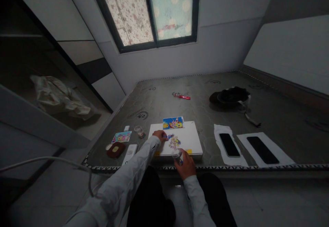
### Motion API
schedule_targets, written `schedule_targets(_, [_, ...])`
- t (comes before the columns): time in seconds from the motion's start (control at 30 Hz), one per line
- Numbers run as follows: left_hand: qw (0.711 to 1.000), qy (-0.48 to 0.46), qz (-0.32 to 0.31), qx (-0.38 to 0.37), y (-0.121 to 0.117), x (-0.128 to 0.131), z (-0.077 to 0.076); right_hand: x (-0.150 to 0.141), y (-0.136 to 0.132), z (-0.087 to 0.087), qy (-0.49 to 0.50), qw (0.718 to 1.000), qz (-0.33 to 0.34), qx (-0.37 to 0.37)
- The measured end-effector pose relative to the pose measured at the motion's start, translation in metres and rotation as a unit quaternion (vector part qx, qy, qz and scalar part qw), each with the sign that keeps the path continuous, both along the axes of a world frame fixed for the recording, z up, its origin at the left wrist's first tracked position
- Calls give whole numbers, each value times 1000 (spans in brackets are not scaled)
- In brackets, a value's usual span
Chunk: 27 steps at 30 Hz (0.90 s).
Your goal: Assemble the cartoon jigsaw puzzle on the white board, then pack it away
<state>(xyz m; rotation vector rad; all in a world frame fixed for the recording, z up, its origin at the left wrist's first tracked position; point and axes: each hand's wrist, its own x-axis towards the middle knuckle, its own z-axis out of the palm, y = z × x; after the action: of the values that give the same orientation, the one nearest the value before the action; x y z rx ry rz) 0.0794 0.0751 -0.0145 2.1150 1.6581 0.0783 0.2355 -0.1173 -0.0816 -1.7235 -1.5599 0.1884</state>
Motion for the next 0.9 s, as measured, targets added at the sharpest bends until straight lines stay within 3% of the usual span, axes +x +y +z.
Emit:
schedule_targets(0.23, [1000, -7, -10, -1, 1, -3, -2, 0, -1, 4, -3, 1000, 2, 2])
schedule_targets(0.53, [995, -77, 55, 31, -10, -21, -7, -1, 0, 2, -5, 1000, -3, 5])
schedule_targets(0.7, [988, -132, 66, 47, -24, -25, 2, -2, 0, 0, -11, 1000, 3, 14])
schedule_targets(0.8, [975, -212, 39, 59, -42, -21, 13, -3, -1, 1, -13, 1000, 2, 11])
schedule_targets(0.9, [960, -267, -72, 37, -65, -11, 24, -4, -1, 2, -12, 1000, 1, 11])
